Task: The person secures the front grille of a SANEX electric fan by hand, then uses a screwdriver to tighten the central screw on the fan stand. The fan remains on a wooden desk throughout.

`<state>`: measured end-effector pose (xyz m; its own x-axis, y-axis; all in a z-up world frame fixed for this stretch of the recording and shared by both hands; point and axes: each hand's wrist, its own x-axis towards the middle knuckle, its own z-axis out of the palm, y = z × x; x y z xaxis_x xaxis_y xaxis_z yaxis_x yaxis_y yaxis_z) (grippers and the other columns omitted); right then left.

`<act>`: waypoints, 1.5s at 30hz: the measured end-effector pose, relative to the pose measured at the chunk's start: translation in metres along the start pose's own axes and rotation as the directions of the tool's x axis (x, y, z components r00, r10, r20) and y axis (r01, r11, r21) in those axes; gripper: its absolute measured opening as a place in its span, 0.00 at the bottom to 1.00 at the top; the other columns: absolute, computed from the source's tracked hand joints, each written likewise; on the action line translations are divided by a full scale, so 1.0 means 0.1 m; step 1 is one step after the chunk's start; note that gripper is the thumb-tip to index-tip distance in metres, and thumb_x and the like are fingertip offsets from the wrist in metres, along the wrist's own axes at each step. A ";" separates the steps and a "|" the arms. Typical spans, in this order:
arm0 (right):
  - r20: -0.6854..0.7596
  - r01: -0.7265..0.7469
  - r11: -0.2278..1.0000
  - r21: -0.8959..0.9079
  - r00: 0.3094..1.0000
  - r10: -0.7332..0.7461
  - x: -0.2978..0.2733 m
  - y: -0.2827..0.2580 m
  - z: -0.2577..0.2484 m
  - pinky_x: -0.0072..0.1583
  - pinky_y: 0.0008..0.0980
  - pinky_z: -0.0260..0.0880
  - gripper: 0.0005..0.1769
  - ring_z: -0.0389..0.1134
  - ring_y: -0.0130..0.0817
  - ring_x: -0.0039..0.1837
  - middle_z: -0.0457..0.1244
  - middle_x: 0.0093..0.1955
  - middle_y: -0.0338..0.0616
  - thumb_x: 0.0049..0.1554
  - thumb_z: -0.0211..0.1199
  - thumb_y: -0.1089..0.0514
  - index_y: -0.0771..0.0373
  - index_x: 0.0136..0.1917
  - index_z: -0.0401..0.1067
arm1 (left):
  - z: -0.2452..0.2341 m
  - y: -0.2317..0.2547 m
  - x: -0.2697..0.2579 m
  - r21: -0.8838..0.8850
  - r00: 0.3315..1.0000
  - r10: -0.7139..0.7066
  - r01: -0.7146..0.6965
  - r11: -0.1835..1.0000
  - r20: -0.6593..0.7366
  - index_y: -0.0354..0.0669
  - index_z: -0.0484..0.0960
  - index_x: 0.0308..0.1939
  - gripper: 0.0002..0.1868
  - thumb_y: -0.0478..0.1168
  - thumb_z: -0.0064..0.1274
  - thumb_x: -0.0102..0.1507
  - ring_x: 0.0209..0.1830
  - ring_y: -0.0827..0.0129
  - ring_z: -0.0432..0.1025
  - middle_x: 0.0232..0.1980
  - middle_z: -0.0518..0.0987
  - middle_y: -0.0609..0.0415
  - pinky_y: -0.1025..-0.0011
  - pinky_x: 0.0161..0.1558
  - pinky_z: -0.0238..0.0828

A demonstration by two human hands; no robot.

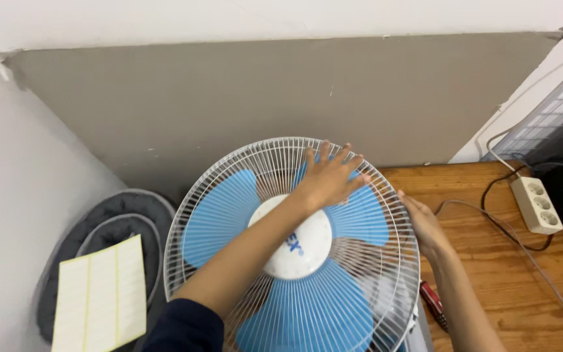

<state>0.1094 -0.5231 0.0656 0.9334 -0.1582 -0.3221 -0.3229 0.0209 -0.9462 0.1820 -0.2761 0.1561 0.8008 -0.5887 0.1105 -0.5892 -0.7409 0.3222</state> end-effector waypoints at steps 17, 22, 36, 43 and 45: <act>0.077 0.172 0.969 0.176 0.979 -0.188 -0.13 0.09 -0.13 0.47 0.26 0.72 0.18 0.69 0.23 0.45 0.69 0.47 0.38 0.66 0.54 0.47 0.62 0.56 0.74 | 0.19 0.71 -0.60 0.134 0.996 -0.072 0.079 0.988 -0.056 0.56 0.56 0.77 0.49 0.77 0.37 0.60 0.79 0.31 0.26 0.82 0.44 0.44 0.23 0.67 0.13; 0.114 0.140 0.964 0.226 0.979 -0.168 -0.19 0.27 -0.23 0.47 0.28 0.72 0.20 0.69 0.26 0.44 0.69 0.46 0.41 0.68 0.52 0.47 0.64 0.55 0.75 | 0.19 0.78 -0.63 0.158 0.997 -0.070 0.074 0.985 -0.025 0.60 0.56 0.77 0.47 0.77 0.37 0.60 0.80 0.35 0.29 0.82 0.45 0.47 0.27 0.69 0.15; 0.069 -0.007 0.973 0.230 0.998 -0.009 -0.92 0.52 -0.18 0.60 0.35 0.72 0.28 0.70 0.32 0.57 0.69 0.57 0.43 0.66 0.44 0.39 0.61 0.62 0.71 | 0.30 0.95 -0.67 0.163 0.968 -0.103 0.143 0.976 -0.230 0.59 0.76 0.65 0.34 0.69 0.49 0.60 0.79 0.48 0.47 0.76 0.63 0.52 0.26 0.71 0.24; 0.021 0.118 0.927 0.356 0.991 -0.134 -1.37 1.00 -0.21 0.56 0.36 0.69 0.22 0.69 0.35 0.55 0.68 0.58 0.41 0.68 0.50 0.45 0.63 0.63 0.70 | 0.45 1.03 -0.74 0.103 0.931 -0.078 0.122 0.987 -0.357 0.56 0.82 0.57 0.27 0.63 0.53 0.60 0.76 0.47 0.53 0.71 0.70 0.54 0.30 0.70 0.35; -0.003 0.152 0.928 0.340 0.987 -0.161 -1.38 1.02 -0.18 0.53 0.36 0.68 0.22 0.67 0.35 0.53 0.68 0.56 0.43 0.70 0.50 0.46 0.64 0.64 0.71 | 0.47 1.01 -0.76 0.108 0.920 -0.045 0.095 0.990 -0.389 0.54 0.83 0.57 0.27 0.63 0.54 0.60 0.75 0.46 0.54 0.70 0.70 0.53 0.30 0.70 0.38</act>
<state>-0.0551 -0.5168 0.0143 0.9727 -0.1624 -0.1659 -0.1046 0.3312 -0.9377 0.0568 -0.3215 0.1360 0.8056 -0.3824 0.4526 -0.5191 -0.8238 0.2278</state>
